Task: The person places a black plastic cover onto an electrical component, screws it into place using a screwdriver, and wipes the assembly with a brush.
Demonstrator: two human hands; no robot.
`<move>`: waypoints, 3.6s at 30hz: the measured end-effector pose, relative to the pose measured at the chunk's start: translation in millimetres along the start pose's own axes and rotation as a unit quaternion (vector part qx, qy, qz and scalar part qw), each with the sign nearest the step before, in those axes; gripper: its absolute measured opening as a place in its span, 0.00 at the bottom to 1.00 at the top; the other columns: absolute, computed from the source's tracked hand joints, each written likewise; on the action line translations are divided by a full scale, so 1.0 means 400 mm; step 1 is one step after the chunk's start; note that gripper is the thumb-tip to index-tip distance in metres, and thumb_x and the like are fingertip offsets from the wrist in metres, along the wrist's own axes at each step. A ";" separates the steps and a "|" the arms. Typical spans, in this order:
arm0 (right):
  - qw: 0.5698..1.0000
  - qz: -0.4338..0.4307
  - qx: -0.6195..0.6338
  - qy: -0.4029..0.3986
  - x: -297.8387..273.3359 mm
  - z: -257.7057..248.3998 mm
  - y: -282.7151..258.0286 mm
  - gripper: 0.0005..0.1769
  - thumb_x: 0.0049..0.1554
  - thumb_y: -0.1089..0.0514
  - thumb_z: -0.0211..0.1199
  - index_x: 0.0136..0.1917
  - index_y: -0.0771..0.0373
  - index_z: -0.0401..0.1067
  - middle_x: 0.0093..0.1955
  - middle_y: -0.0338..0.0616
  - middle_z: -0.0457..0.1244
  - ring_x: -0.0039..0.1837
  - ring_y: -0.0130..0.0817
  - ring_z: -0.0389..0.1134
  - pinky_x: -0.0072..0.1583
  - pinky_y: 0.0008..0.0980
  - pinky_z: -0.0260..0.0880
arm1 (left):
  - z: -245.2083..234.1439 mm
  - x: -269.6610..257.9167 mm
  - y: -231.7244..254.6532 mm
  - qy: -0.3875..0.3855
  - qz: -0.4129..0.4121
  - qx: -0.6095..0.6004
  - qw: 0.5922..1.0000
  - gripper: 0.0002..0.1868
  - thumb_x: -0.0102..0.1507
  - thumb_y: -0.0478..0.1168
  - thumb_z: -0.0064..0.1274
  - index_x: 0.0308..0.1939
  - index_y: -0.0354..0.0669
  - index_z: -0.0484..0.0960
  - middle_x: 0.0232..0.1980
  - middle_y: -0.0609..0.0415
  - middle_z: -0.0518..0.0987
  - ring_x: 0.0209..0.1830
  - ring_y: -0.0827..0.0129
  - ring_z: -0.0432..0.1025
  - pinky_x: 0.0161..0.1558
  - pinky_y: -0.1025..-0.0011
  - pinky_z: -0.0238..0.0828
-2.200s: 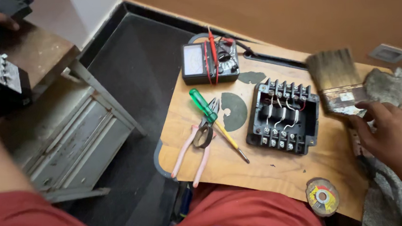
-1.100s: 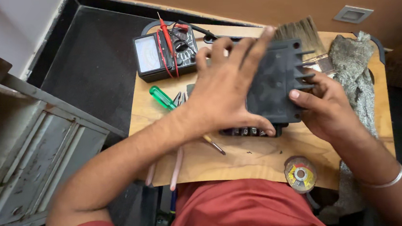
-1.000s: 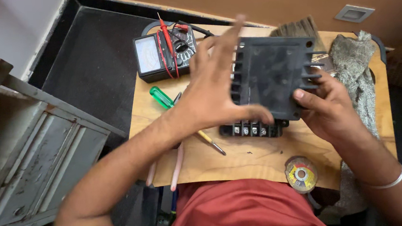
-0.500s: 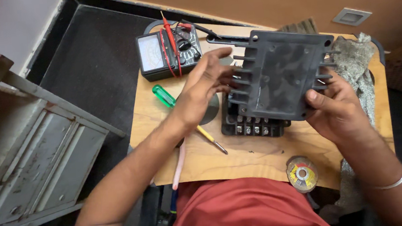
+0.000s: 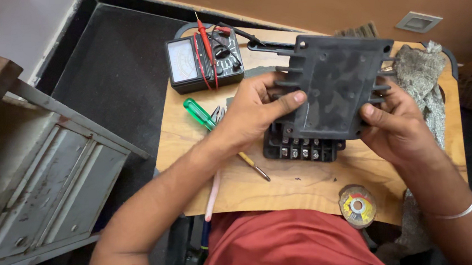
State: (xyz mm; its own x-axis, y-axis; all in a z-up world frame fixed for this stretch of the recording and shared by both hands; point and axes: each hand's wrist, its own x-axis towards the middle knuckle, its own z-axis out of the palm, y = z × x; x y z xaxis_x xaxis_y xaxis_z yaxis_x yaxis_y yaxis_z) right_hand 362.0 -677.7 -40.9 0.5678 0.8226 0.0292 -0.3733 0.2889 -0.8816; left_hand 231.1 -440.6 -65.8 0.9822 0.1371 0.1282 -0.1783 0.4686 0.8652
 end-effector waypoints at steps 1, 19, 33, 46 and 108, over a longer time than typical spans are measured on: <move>1.000 -0.003 -0.001 -0.002 -0.002 -0.001 0.001 0.30 0.62 0.67 0.63 0.75 0.68 0.61 0.71 0.56 0.63 0.74 0.46 0.65 0.73 0.51 0.65 | -0.001 0.000 -0.003 0.001 0.001 0.000 1.000 0.19 0.67 0.37 0.61 0.58 0.28 0.80 0.48 0.50 0.84 0.44 0.74 0.78 0.49 0.72 0.79; 0.780 -0.246 -0.559 0.135 -0.056 -0.031 0.052 0.14 0.65 0.62 0.66 0.59 0.68 0.64 0.51 0.47 0.64 0.49 0.30 0.68 0.50 0.26 0.70 | -0.065 0.013 0.015 0.119 0.131 -0.018 0.984 0.13 0.67 0.36 0.61 0.52 0.29 0.83 0.45 0.51 0.84 0.41 0.75 0.78 0.47 0.74 0.78; 0.770 -0.126 -0.619 -0.088 -0.038 0.086 -0.036 0.66 0.39 0.47 0.79 0.81 0.63 0.44 0.76 0.62 0.55 0.72 0.53 0.63 0.69 0.53 0.68 | -0.082 0.014 0.017 -0.020 -0.098 -0.023 0.995 0.13 0.66 0.41 0.59 0.42 0.31 0.85 0.36 0.54 0.85 0.31 0.78 0.77 0.38 0.76 0.75; 0.722 -0.146 -0.675 0.049 -0.072 0.134 -0.015 0.75 0.36 0.44 0.82 0.83 0.65 0.39 0.81 0.63 0.47 0.77 0.54 0.60 0.71 0.49 0.68 | 0.170 -0.078 -0.123 0.161 0.090 -0.225 0.957 0.25 0.63 0.28 0.60 0.63 0.36 0.71 0.55 0.49 0.80 0.54 0.68 0.76 0.58 0.67 0.76; 0.531 -0.131 -0.811 -0.207 0.053 0.012 -0.002 0.58 0.40 0.20 0.58 0.77 0.48 0.61 0.72 0.65 0.48 0.76 0.63 0.48 0.73 0.64 0.46 | -0.038 -0.130 0.014 -0.016 0.098 0.616 0.782 0.38 0.53 0.49 0.68 0.65 0.42 0.75 0.77 0.49 0.63 0.67 0.53 0.68 0.63 0.60 0.69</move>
State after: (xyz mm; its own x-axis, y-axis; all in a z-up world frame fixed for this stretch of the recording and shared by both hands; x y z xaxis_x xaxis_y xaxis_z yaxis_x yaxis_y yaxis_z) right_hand 370.8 -658.3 -37.2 0.1088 0.9925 0.0563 0.9928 -0.1056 -0.0570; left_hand 178.1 -431.6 -74.9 0.9474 0.0702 0.3122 -0.1533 -0.7568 0.6354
